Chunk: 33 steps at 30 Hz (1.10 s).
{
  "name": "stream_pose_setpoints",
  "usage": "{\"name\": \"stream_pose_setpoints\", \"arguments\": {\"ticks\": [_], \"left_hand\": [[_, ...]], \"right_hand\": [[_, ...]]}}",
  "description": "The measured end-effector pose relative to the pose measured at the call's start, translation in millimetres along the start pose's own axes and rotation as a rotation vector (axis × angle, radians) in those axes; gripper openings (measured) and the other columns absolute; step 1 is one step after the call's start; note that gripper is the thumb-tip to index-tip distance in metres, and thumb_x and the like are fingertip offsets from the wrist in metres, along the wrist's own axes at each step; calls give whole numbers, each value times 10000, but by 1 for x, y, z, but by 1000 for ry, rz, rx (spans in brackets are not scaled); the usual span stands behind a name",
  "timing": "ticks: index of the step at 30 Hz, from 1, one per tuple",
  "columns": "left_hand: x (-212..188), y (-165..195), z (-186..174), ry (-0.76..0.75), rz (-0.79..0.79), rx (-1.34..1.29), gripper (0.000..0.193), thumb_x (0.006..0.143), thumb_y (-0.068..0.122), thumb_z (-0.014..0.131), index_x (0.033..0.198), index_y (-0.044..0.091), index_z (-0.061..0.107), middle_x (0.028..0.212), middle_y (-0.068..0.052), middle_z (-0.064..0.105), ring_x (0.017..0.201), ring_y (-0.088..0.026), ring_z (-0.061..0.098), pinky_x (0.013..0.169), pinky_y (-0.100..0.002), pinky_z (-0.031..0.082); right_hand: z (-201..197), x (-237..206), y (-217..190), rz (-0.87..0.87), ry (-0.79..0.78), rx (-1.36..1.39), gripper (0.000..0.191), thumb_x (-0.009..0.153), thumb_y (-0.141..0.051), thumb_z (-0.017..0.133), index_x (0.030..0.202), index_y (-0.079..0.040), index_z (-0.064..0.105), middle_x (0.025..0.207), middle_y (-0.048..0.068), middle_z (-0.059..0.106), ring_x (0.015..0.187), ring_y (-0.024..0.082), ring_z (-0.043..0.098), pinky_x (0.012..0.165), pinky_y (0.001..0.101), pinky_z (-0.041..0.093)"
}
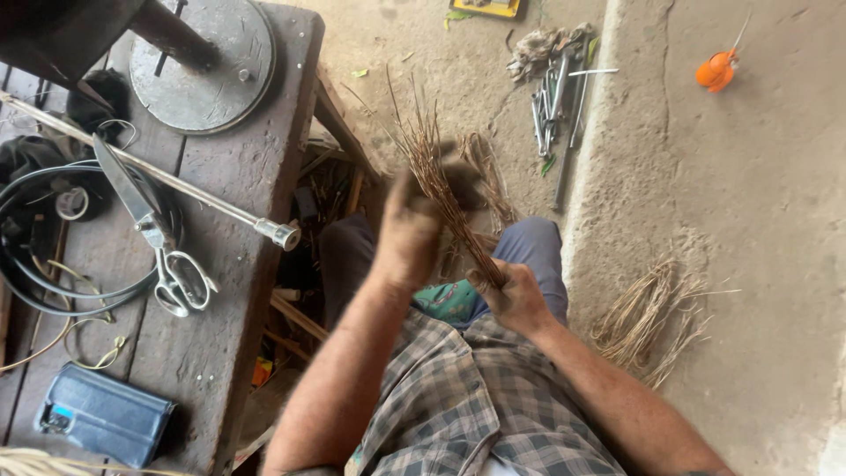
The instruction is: The person repeatedly pulls bundles of dry fibrous strands through a metal funnel-like device mounted on a wooden workbench. They gather the processed strands, reinsert them into the device, and continue the cycle. Tools such as scissors and a socket wrench are visible on the bench but not used.
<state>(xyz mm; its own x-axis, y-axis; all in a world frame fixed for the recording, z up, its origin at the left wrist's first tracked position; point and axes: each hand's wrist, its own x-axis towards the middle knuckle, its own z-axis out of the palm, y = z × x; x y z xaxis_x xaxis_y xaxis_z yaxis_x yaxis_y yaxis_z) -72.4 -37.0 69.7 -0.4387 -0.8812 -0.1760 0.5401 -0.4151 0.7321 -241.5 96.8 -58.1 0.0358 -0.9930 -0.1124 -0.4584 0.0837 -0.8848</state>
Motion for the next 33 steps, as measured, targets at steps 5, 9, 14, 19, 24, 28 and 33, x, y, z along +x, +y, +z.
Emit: {"name": "stream_pose_setpoints", "arguments": {"ticks": [5,9,14,19,24,28,33], "left_hand": [[20,45,-24,-61,134,-73,618,988,571,583,1322,51,589,1158,-137,725,1022,-235,705,914,-405,579],[23,51,-41,37,238,128,414,1091,396,578,1205,5,648,1145,-137,711,996,-200,683,897,-355,575],[5,30,-42,217,270,388,422,1118,408,557,1084,24,730,946,-105,700,831,-165,657,755,-322,560],[-12,20,-25,-381,1049,1661,298,1049,374,604,1090,111,737,1052,-56,738,941,-182,721,844,-415,582],[-3,68,-32,-733,216,1739,340,939,464,722,885,133,775,800,-60,726,754,-232,690,759,-442,548],[-8,87,-44,-507,-291,952,322,1002,355,711,881,65,783,728,-83,667,670,-210,571,612,-362,486],[-16,40,-15,-158,269,831,287,1023,315,659,896,78,758,782,-28,676,733,-154,641,690,-322,523]], "right_hand": [[-14,-3,25,48,-105,-82,523,996,-531,569,670,-125,535,527,-51,401,413,72,351,365,317,309],[-19,-11,28,44,-170,79,470,981,-553,591,772,-135,640,533,-76,457,416,48,396,378,286,353],[-45,0,11,468,10,163,379,958,-495,667,1043,-128,710,555,-33,605,514,79,650,609,201,542],[-78,25,-7,366,-21,-740,258,994,-338,587,1079,-122,701,615,0,578,510,156,618,458,337,529],[-112,31,-7,-457,-90,-1120,349,986,-415,635,739,-170,627,592,-6,584,541,130,582,549,352,518],[-115,17,8,-533,-151,-546,361,1027,-399,591,719,-211,613,575,-44,561,500,82,507,445,302,468],[-65,5,5,167,-113,111,412,980,-494,591,794,-126,605,586,-17,462,481,107,442,412,309,396]]}}
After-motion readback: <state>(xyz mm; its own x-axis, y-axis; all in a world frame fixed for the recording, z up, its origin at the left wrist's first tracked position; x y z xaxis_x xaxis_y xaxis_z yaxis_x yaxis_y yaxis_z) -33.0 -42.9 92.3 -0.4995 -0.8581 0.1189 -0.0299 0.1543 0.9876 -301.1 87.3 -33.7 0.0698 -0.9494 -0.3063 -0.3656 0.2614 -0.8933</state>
